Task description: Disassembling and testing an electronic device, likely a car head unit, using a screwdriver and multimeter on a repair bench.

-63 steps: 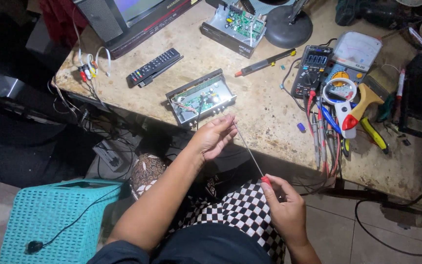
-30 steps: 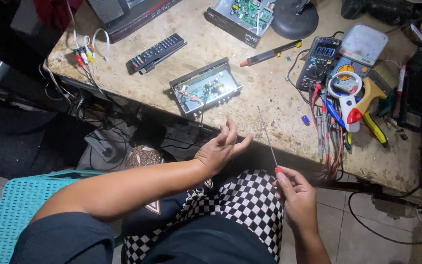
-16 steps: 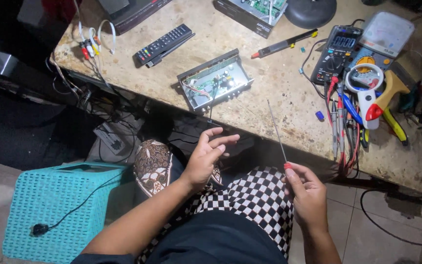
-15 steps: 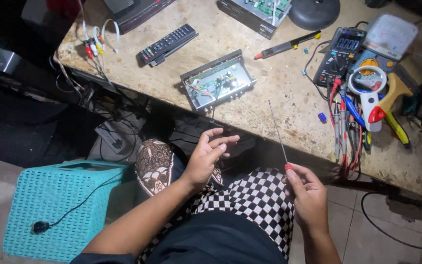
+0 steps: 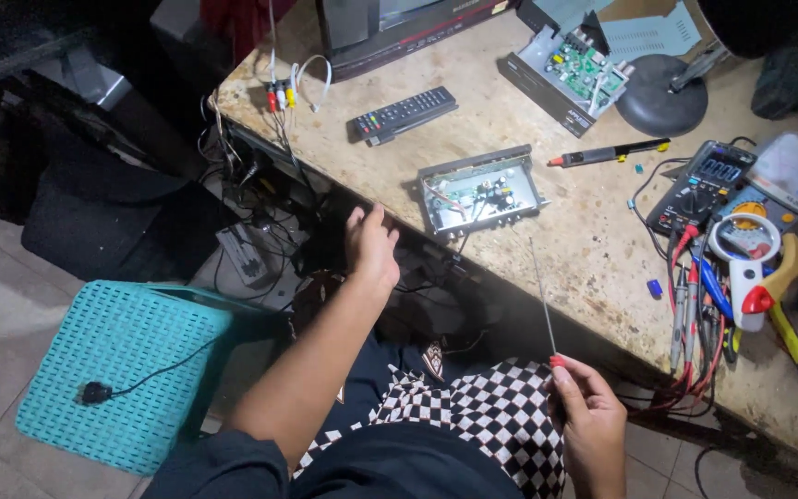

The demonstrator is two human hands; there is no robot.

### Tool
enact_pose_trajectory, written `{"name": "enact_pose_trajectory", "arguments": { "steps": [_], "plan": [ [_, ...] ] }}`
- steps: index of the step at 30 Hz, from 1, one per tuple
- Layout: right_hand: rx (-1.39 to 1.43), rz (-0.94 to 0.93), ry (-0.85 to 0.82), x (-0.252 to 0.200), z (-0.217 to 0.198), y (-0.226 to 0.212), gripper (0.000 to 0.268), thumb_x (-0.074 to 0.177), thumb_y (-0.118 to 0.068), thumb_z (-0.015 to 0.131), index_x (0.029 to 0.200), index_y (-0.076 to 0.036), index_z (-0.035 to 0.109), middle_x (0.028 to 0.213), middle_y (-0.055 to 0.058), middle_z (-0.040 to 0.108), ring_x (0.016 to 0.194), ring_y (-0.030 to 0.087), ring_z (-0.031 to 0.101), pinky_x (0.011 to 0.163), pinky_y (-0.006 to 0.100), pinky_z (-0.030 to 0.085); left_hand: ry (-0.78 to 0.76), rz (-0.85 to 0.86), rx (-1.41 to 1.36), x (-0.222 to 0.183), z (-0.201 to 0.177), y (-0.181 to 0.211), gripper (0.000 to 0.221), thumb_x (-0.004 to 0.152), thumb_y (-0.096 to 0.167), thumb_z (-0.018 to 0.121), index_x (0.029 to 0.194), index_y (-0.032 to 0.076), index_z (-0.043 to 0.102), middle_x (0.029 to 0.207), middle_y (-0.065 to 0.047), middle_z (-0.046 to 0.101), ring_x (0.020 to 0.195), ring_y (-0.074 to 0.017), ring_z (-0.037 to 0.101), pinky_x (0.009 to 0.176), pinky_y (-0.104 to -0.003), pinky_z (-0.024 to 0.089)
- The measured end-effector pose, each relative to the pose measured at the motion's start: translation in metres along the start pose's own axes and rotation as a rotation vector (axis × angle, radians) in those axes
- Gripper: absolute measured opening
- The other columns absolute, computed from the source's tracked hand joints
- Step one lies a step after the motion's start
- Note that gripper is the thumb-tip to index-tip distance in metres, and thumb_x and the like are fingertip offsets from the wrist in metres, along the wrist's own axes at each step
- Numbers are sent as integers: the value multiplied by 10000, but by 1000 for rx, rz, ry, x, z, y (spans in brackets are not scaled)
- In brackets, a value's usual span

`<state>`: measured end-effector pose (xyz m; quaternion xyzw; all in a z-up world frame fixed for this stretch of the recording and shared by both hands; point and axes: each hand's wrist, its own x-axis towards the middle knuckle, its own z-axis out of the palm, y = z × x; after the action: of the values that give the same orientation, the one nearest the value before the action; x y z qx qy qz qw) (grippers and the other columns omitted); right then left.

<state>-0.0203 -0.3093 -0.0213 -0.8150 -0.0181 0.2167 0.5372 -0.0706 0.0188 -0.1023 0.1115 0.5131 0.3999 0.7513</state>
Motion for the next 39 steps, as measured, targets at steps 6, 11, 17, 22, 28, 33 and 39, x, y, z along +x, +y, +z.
{"name": "enact_pose_trajectory", "arguments": {
  "steps": [6,11,17,22,28,33,39],
  "plan": [
    [-8,30,-3,-9,12,-8,233,934,-70,689,1136,0,780,1106,99,790,1014,143,680,916,262,525,-57,57,145,-45,-2,23,681,877,153,602,1535,112,430,1443,-279,551,1408,-373,505,1163,-479,428],
    [-34,-93,-50,-5,20,1,242,920,-106,714,1136,-25,789,1032,66,810,936,103,691,858,241,545,-94,154,184,-85,-2,50,580,933,160,546,1503,97,462,1144,-161,762,1126,-169,676,950,-293,511],
    [-74,-121,-17,0,28,-16,247,910,-121,725,1139,-51,786,1041,60,813,928,109,709,857,240,561,-526,1174,932,-73,19,50,220,911,118,691,1125,76,724,1195,-104,698,1173,-249,628,1054,-396,474],
    [-120,-175,-24,11,25,-12,261,913,-147,725,1154,-66,785,1029,46,811,913,112,717,856,244,573,-680,1503,1162,-59,43,28,144,818,140,757,947,198,782,1341,-116,616,1267,-350,489,1057,-518,426],
    [-145,-172,-32,14,27,-16,256,908,-176,732,1140,-86,794,1025,31,814,909,107,723,851,243,567,-807,1495,1313,-55,58,8,57,829,192,756,830,247,770,1502,-106,503,1449,-397,313,1181,-730,112],
    [-143,-156,-39,16,25,-19,266,907,-181,730,1146,-84,793,1022,35,819,896,111,727,838,247,570,-898,1373,1433,-58,65,8,71,858,164,728,836,205,781,1567,-149,421,1497,-439,207,1169,-773,-41],
    [-186,-205,-32,17,22,-23,281,890,-193,745,1154,-106,787,1064,28,817,917,109,736,841,240,568,-928,1316,1523,-57,66,3,122,907,224,686,915,214,807,1596,-139,371,1506,-449,158,1169,-771,-43]
  ]
}}
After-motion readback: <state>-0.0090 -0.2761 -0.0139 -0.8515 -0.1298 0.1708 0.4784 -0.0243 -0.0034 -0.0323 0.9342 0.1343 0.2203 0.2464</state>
